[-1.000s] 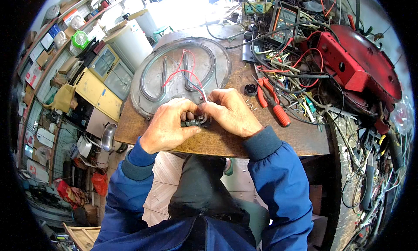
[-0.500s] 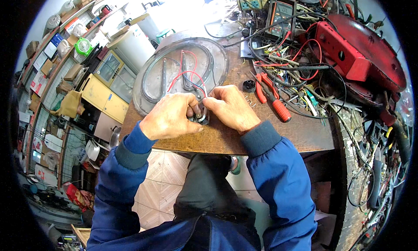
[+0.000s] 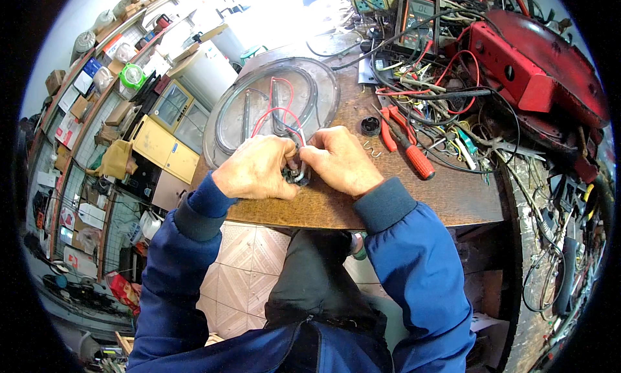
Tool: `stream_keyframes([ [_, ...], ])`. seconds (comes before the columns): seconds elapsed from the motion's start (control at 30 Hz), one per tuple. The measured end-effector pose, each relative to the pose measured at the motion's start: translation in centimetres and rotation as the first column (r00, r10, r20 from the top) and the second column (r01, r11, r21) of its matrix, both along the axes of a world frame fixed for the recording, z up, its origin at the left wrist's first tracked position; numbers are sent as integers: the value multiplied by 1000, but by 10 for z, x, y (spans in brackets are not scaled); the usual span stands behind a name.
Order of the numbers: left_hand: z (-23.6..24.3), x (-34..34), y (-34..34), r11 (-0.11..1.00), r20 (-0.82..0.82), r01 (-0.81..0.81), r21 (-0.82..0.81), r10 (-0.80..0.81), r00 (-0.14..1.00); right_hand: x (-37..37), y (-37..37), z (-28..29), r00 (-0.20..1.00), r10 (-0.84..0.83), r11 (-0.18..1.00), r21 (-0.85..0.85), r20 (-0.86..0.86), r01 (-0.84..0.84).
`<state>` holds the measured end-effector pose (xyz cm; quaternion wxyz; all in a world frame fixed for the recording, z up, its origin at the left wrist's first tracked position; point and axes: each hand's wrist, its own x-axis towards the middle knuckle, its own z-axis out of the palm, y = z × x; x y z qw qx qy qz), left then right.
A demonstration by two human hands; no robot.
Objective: The person works on a circular metal heating element, using a multimeter to test the electrical continuity of the heating coils. They then use a screwdriver to open a small black plastic component and manipulate the internal wires.
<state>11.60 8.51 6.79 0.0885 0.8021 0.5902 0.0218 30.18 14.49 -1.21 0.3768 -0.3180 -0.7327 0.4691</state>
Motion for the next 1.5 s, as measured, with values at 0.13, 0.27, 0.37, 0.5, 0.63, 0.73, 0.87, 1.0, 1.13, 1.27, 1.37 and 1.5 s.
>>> stream_keyframes([
  [0.13, -6, 4, -1, 998, 63, -24, -53, 27, 998, 0, -2, 2, 999, 19, 1000, -13, -42, -19],
  [0.27, -6, 1, -5, 998, 142, -31, -54, 39, 989, 0, -1, -1, 998, 16, 999, -39, -59, -19],
  [0.37, -5, -6, -13, 1000, 279, 1, -5, 1, 960, -1, -3, 0, 998, -3, 1000, 3, -56, 4],
  [0.5, -7, -14, -29, 996, 354, 20, 92, -51, 934, 0, -3, 0, 993, 34, 999, 20, -117, -31],
  [0.63, -15, -20, -41, 991, 450, 7, 137, -68, 890, -2, -10, 3, 959, 173, 976, -95, -223, -198],
  [0.73, -18, -20, -44, 990, 492, -18, 140, -54, 869, -2, -8, 0, 952, 247, 950, -147, -182, -275],
  [0.87, -21, -23, -44, 988, 501, -25, 151, -55, 864, -2, -5, -3, 967, 233, 965, -101, -103, -243],
  [1.0, -23, -22, -43, 985, 495, -34, 169, -55, 867, 3, -9, 0, 971, 198, 971, -111, -133, -213],
  [1.13, -23, -22, -44, 980, 471, -36, 194, -61, 880, 7, -9, 3, 986, 156, 979, -124, -57, -162],
  [1.27, -21, -22, -45, 981, 462, -36, 191, -58, 885, 15, -10, 11, 998, 56, 981, -186, 9, -53],
  [1.37, -21, -21, -44, 976, 450, -27, 217, -76, 890, 15, -12, 13, 997, -13, 945, -328, -81, -14],
  [1.5, -22, -21, -44, 972, 442, -24, 232, -84, 893, 13, -10, 10, 991, -57, 936, -353, -121, 11],
])
